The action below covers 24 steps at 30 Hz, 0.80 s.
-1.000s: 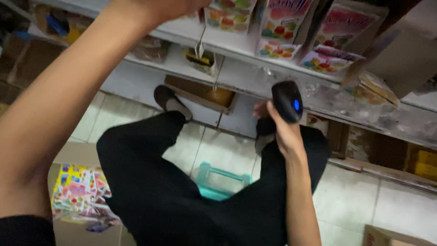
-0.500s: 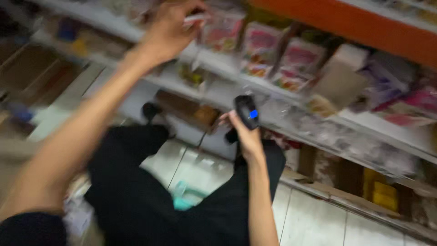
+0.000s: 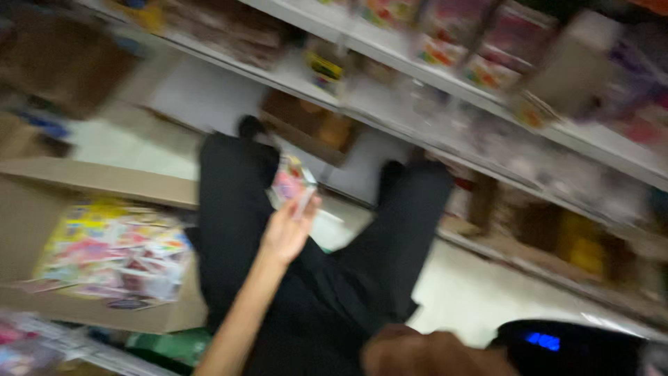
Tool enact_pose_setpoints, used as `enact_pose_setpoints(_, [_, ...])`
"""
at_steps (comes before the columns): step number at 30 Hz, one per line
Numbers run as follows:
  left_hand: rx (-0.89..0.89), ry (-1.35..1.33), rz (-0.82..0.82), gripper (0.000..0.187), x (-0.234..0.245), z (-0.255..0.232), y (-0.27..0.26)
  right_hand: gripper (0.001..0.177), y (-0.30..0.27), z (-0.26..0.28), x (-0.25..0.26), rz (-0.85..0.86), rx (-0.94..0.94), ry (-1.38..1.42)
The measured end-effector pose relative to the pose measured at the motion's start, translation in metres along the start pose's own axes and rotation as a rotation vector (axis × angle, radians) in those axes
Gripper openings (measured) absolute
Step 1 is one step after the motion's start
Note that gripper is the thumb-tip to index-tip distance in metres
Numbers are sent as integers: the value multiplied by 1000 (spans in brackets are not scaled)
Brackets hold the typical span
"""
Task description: The person sits on the floor in a store aisle and repeatedly picks up small packets of candy from a cardboard box. They use a handheld barcode scanner to scan each packet and then place it onto a nearby shelf. The process is repeated for multiple packets.
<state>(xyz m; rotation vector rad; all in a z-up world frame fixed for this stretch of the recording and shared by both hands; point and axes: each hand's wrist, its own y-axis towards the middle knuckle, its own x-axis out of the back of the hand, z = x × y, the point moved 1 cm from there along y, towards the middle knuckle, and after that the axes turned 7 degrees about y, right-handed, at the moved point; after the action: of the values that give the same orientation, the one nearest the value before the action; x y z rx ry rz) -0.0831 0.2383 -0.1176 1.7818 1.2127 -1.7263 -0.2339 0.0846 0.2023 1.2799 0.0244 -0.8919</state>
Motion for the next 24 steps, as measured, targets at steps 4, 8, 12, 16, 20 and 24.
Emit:
enact_pose_setpoints(4, [-14,-72,16,27,-1,-14,-44,17,-1,-14,-56,-76,-71,-78])
enact_pose_setpoints(8, [1,-55,77,27,-14,-20,-72,16,-6,-16,-97,-100,-68,-155])
enact_pose_setpoints(12, [-5,98,47,36,-53,-59,-61,14,16,-22,-104,1,-40,-228])
enact_pose_setpoints(16, [17,19,81,28,-77,-81,-63,12,19,-14,-121,-64,-50,-318])
enact_pose_setpoints(20, [-15,33,116,29,-115,-103,-46,11,34,-13,-111,-72,-52,-378])
enact_pose_setpoints(24, [35,65,130,26,-132,-93,-42,9,50,-14,-95,-117,-76,-411])
